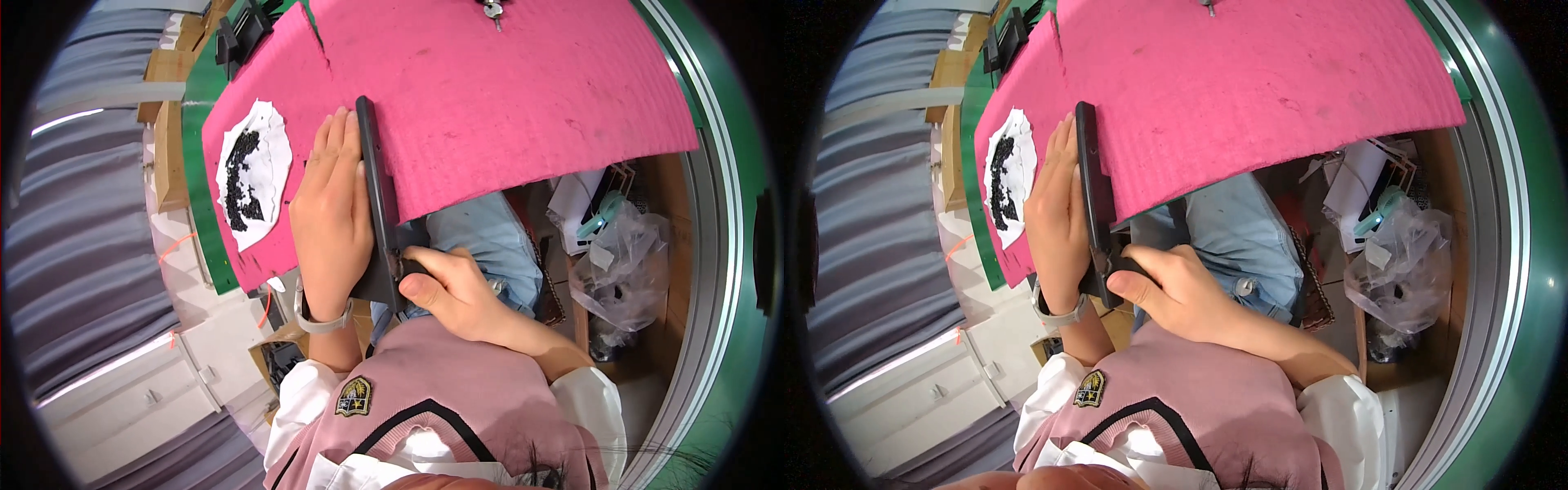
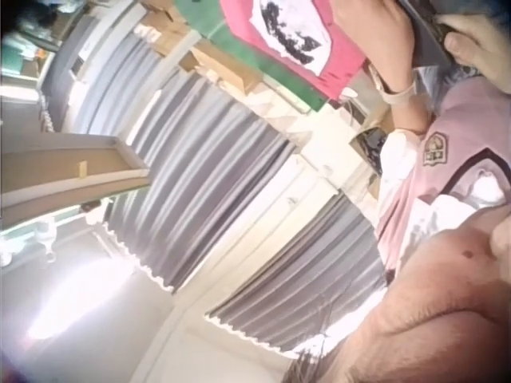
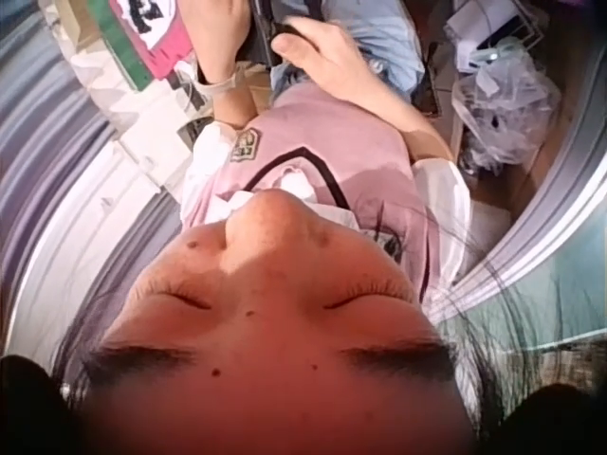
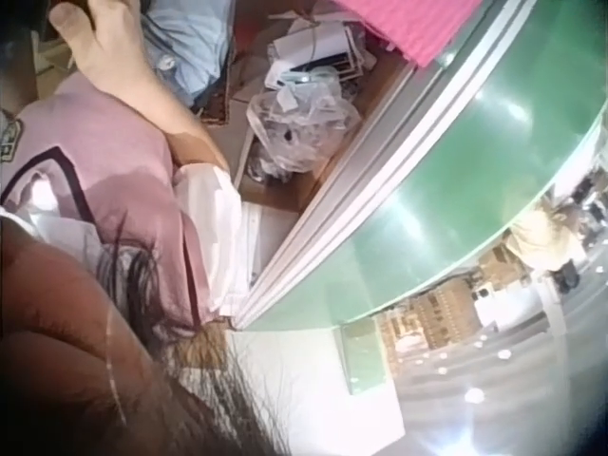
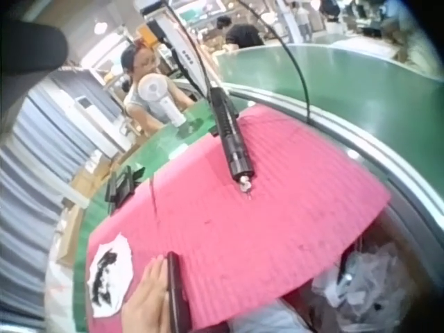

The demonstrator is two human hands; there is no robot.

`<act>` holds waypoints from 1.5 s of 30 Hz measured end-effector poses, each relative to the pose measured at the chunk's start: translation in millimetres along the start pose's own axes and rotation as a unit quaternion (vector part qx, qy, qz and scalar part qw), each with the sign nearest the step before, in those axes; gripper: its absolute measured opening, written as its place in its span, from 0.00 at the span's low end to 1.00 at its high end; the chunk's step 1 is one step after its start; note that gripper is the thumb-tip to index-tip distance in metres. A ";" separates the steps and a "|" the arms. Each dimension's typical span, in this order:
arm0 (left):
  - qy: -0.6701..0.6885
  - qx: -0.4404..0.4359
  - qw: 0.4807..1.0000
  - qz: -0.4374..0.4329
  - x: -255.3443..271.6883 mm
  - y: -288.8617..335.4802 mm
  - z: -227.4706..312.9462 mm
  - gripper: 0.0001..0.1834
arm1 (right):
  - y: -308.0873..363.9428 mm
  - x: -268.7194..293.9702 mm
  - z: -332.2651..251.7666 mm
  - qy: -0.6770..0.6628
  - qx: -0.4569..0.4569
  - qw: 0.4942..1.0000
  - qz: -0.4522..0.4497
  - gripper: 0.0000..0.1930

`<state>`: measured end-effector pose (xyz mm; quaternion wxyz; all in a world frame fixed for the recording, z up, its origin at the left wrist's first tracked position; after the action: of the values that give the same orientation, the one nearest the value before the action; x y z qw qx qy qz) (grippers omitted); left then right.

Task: Assembling plastic casing components using an electric screwdriver and trimming material with a utility knife.

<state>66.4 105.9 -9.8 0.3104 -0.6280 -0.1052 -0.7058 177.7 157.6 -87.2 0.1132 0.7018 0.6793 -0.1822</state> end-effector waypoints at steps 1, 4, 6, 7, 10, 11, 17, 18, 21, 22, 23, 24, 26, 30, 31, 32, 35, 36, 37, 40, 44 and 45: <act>0.002 -0.002 1.000 -0.003 0.4 -1.0 -1.3 0.22 | -0.8 -0.4 -3.8 0.026 0.027 0.999 0.008 0.19; 0.021 -0.003 1.000 0.001 2.9 -2.5 -2.7 0.22 | -5.6 1.3 -2.6 0.091 0.078 0.992 0.024 0.19; 0.023 -0.002 1.000 -0.021 5.0 -3.2 0.3 0.22 | -10.5 3.5 -2.6 0.227 0.237 0.944 0.036 0.21; 0.027 -0.003 0.999 -0.021 4.1 -2.4 -0.9 0.22 | -17.5 5.2 1.1 0.237 0.262 0.935 0.014 0.22; 0.080 -0.008 0.997 -0.020 4.3 -0.4 -12.4 0.22 | -25.2 2.3 0.3 0.243 0.267 0.933 0.001 0.23; 0.083 -0.006 0.996 -0.019 3.6 -0.2 -11.5 0.22 | -24.1 4.2 -2.3 0.244 0.265 0.933 0.000 0.23; 0.019 -0.011 1.000 0.000 2.6 -2.5 -2.7 0.21 | -13.9 2.7 0.2 0.165 0.188 0.967 0.036 0.23; 0.011 -0.011 1.000 0.004 2.2 -2.7 -2.3 0.21 | -10.0 -2.1 -3.2 0.164 0.189 0.967 0.036 0.23; -0.003 -0.009 1.000 0.006 2.5 -3.1 -2.6 0.21 | -3.2 -7.5 -5.9 0.047 0.069 0.995 0.053 0.20; -0.009 -0.007 1.000 0.005 1.8 -3.1 -2.8 0.21 | -1.8 -7.4 -11.4 0.046 0.070 0.995 0.055 0.20; -0.010 -0.009 1.000 0.004 0.9 -3.4 -2.4 0.21 | -1.4 -7.8 -11.9 0.035 0.030 0.998 0.045 0.19; -0.006 -0.007 1.000 0.006 1.8 -2.8 -2.8 0.21 | -1.2 -10.0 -10.8 0.022 -0.010 0.999 0.034 0.19; -0.005 -0.005 1.000 0.008 2.9 -1.5 -3.9 0.21 | -0.9 -11.6 -15.3 0.040 0.007 0.998 0.046 0.19; 0.010 -0.006 1.000 0.008 3.5 -1.6 -2.6 0.21 | -3.3 -5.2 -10.9 0.124 0.104 0.985 0.054 0.19; 0.010 -0.008 1.000 0.005 3.4 -1.3 -1.7 0.21 | -6.7 -1.9 -5.0 0.125 0.105 0.985 0.053 0.19; 0.010 -0.008 1.000 0.007 3.7 -0.4 -0.6 0.21 | -9.6 0.6 -5.7 0.182 0.172 0.967 0.057 0.20; 0.036 0.024 0.999 -0.009 2.2 -0.6 -3.8 0.21 | -21.9 6.5 5.7 0.255 0.274 0.926 0.050 0.22; 0.037 0.019 0.999 -0.010 1.7 -0.2 -4.8 0.21 | -25.3 6.5 7.5 0.269 0.308 0.912 0.039 0.23; 0.039 0.015 0.999 -0.011 1.3 -0.4 -5.3 0.21 | -26.5 6.9 5.6 0.297 0.359 0.883 0.057 0.25; 0.006 -0.020 1.000 0.008 2.1 0.9 -2.2 0.22 | -26.1 8.9 5.3 0.322 0.383 0.864 0.054 0.26; -0.008 -0.022 1.000 0.012 2.9 -0.1 -2.7 0.22 | -14.7 -2.8 5.3 0.246 0.309 0.916 0.073 0.25; -0.006 -0.020 1.000 0.010 3.6 -1.2 -1.5 0.22 | -9.8 -5.5 -0.5 0.217 0.240 0.942 0.090 0.24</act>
<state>64.4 104.9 -6.4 0.3042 -0.6392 -0.0867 -0.7010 167.9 153.2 -83.6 -0.1927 0.7886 0.5577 -0.1727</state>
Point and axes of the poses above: each hand's wrist, its own y-axis away from the middle knuckle, its own x-axis out of the back of the hand, z = x × y, the point moved 5 cm from there along -y, towards the middle knuckle, and after that the axes turned 3 degrees about -z, right-handed, at the moved point
